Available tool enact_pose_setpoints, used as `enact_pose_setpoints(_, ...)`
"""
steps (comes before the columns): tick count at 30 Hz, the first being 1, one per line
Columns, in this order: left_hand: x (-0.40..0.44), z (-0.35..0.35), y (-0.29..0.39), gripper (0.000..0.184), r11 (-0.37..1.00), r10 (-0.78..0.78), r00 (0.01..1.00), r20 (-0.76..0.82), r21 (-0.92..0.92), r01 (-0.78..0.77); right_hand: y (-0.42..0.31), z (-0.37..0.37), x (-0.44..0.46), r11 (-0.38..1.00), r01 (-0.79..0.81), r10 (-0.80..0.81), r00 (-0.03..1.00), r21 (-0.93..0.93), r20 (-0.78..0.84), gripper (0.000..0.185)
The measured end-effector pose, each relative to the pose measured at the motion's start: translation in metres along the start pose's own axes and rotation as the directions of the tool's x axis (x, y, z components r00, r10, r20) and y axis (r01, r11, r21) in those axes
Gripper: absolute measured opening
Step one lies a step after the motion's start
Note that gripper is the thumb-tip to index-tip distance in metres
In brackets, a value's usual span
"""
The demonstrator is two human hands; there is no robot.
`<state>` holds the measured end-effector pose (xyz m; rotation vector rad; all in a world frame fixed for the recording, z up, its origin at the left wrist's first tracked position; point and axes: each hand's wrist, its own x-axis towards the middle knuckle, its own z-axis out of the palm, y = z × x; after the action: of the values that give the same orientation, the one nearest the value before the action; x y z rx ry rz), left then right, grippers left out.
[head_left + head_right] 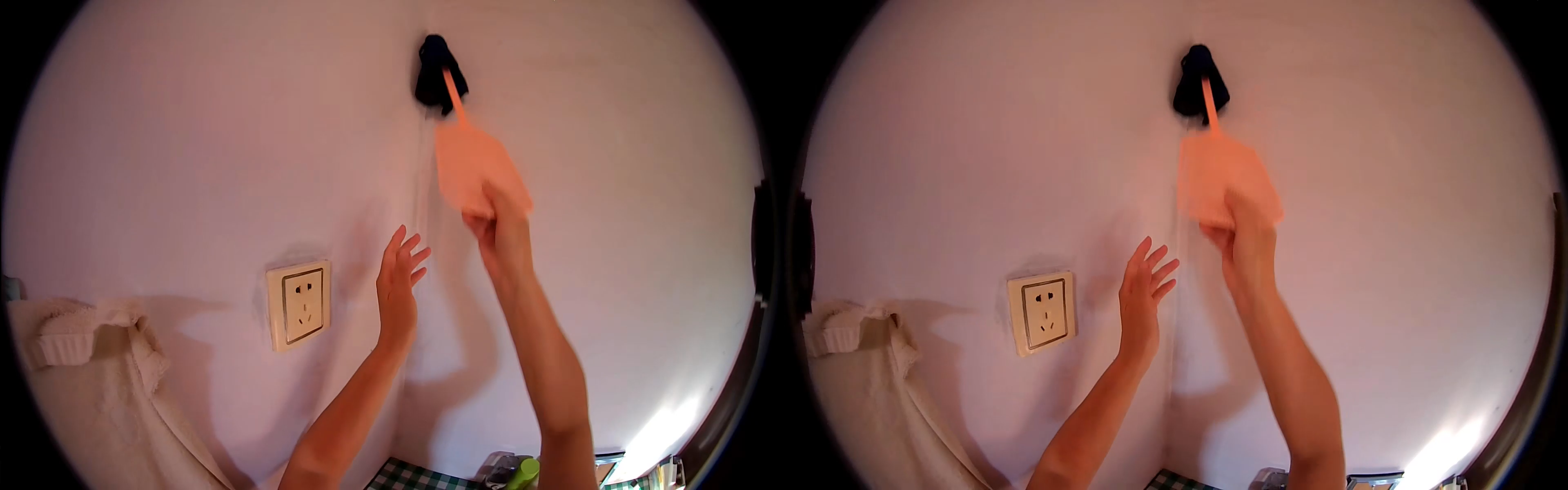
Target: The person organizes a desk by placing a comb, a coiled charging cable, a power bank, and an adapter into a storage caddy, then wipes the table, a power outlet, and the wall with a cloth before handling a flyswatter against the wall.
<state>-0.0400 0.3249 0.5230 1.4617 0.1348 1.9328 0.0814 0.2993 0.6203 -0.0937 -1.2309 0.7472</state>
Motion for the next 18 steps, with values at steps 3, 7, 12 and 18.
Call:
enact_pose_setpoints(3, -0.01, 0.0, -0.001, 0.061, 0.999, -0.01, 1.0, 0.026, -0.039, 0.011, 0.017, -0.017, -0.064, 0.994, -0.111, 0.11, 0.99, -0.008, -0.09, 0.029)
enact_pose_setpoints(7, -0.035, -0.006, -0.002, 0.057, 0.985, -0.168, 0.977, 0.133, -0.016, 0.172, 0.045, -0.051, -0.152, 0.983, -0.181, 0.186, 0.96, 0.042, -0.211, 0.036)
enact_pose_setpoints(12, -0.06, -0.019, -0.034, 0.057, 0.964, -0.265, 0.935, 0.236, 0.065, 0.257, 0.096, -0.101, -0.266, 0.958, -0.273, 0.234, 0.918, -0.085, -0.319, 0.038)
enact_pose_setpoints(18, -0.082, -0.019, -0.041, 0.057, 0.886, -0.464, 0.843, 0.271, 0.115, 0.45, 0.078, -0.084, -0.314, 0.928, -0.36, 0.37, 0.856, 0.097, -0.36, 0.031)
